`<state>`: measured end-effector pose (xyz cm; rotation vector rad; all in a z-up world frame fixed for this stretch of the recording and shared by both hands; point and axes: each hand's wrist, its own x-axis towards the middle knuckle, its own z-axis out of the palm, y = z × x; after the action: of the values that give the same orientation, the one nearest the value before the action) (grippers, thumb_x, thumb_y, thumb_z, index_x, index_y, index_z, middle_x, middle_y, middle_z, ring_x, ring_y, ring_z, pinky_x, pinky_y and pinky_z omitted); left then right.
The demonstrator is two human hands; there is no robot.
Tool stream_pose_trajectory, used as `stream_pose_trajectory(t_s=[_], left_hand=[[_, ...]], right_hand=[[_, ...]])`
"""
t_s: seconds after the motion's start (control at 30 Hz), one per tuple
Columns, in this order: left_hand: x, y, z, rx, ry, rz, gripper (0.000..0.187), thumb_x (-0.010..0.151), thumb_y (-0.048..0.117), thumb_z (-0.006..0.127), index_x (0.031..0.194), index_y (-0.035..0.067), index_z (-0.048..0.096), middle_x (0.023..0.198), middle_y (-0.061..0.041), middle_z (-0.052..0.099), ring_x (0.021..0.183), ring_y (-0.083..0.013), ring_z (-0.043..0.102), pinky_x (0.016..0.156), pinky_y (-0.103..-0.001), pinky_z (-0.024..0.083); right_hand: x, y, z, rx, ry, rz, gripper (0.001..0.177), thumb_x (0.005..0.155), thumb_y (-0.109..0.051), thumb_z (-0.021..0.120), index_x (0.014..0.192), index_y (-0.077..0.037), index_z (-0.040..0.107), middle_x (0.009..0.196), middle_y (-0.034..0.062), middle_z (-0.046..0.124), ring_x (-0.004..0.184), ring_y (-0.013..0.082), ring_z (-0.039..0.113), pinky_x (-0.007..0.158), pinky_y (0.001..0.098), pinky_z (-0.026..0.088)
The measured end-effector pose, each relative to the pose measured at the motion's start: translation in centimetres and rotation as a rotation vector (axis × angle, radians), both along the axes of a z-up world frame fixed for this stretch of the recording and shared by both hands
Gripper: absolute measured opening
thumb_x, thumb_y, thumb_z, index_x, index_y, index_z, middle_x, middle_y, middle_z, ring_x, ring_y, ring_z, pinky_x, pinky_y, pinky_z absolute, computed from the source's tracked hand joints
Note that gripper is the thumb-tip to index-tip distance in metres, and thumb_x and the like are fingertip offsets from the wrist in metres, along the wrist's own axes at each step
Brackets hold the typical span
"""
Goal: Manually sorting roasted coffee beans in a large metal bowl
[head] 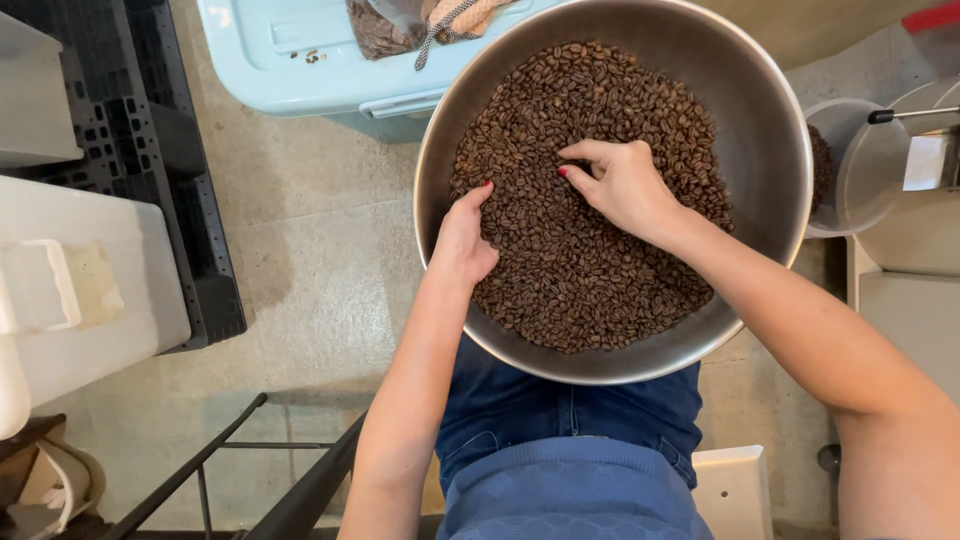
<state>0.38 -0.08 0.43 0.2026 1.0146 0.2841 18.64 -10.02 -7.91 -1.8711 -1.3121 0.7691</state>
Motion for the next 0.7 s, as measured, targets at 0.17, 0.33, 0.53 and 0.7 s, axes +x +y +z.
stream_pose_trajectory(t_s=[0.17, 0.33, 0.53, 0.7], left_hand=[[0.1, 0.1, 0.7, 0.000, 0.001, -0.026, 0.101, 0.095, 0.031, 0.062, 0.163, 0.004, -0.008, 0.165, -0.025, -0.022, 0.148, -0.0436, -0.027, 0.116, -0.061, -0.018], [-0.2, 0.1, 1.4, -0.009, -0.005, -0.007, 0.097, 0.097, 0.029, 0.060, 0.163, 0.004, -0.006, 0.165, -0.027, -0.020, 0.149, -0.0431, -0.024, 0.118, -0.060, -0.017], [-0.4, 0.1, -0.3, -0.029, -0.011, 0.018, 0.094, 0.097, 0.028, 0.061, 0.164, 0.003, -0.001, 0.166, -0.032, -0.005, 0.153, -0.0429, -0.010, 0.122, -0.058, -0.007], [-0.8, 0.1, -1.6, -0.035, -0.022, 0.026, 0.094, 0.097, 0.027, 0.062, 0.163, 0.002, 0.001, 0.166, -0.033, 0.000, 0.154, -0.0428, -0.004, 0.122, -0.058, -0.002]], right_hand=[[0.4, 0.4, -1.4, -0.012, -0.067, 0.044, 0.015, 0.099, 0.006, 0.063, 0.111, 0.006, 0.072, 0.043, -0.0031, 0.041, 0.037, 0.0076, 0.033, 0.044, 0.0223, 0.031], [0.4, 0.4, -0.9, -0.034, -0.017, 0.038, 0.013, 0.101, 0.004, 0.061, 0.110, 0.006, 0.070, 0.043, -0.0032, 0.042, 0.036, 0.0075, 0.033, 0.043, 0.0229, 0.031], [0.8, 0.0, -0.3, -0.140, 0.063, 0.018, 0.013, 0.105, 0.000, 0.058, 0.111, 0.006, 0.068, 0.047, -0.0006, 0.049, 0.039, 0.0081, 0.039, 0.044, 0.0230, 0.033], [1.7, -0.3, -1.1, -0.246, 0.072, 0.018, 0.012, 0.105, -0.007, 0.059, 0.106, 0.003, 0.067, 0.053, 0.0055, 0.058, 0.044, 0.0131, 0.045, 0.046, 0.0285, 0.036]])
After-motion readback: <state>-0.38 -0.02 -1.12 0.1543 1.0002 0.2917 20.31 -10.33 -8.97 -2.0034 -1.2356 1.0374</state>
